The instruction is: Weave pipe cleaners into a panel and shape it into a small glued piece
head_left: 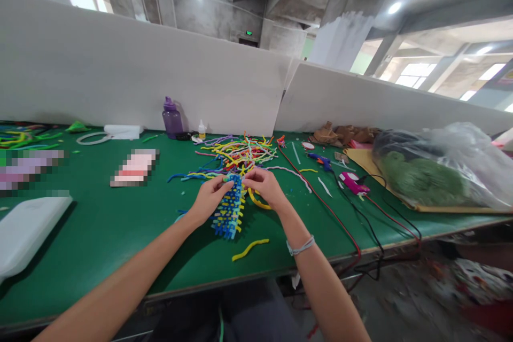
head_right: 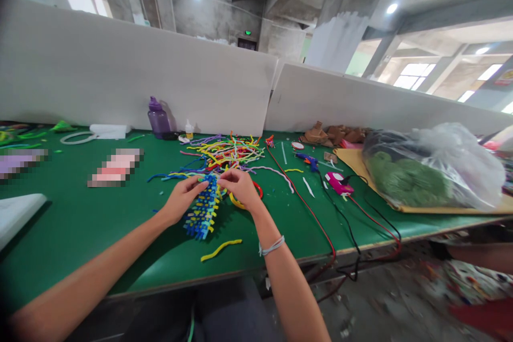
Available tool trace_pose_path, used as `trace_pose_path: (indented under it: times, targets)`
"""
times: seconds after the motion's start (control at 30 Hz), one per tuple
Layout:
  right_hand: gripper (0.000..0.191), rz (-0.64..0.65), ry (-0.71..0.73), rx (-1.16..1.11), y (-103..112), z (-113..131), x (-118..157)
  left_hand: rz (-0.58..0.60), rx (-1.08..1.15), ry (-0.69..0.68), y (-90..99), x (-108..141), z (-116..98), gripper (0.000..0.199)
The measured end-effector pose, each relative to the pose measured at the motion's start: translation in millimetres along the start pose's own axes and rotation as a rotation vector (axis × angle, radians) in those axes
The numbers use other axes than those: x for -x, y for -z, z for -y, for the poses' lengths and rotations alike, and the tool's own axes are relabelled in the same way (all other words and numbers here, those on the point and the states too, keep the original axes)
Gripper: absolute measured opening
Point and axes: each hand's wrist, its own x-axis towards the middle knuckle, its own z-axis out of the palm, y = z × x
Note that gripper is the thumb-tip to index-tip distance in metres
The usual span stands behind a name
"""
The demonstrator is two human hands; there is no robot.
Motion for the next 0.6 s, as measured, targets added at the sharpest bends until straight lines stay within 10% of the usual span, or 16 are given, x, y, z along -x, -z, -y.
trace_pose_path:
  times: [0.23,0.6]
  targets:
    - [0.011,-0.029,0.153,0.232,-1.0,3.6,1.9,0.06,-0.038,-0.014,1.0,-1.0,4.3,0.027]
    - [0.023,0.23,-0.444,-0.407,1.9,4.9,2.9,0.041,-0.171,-0.072,1.4,0.5,0.8,0.028]
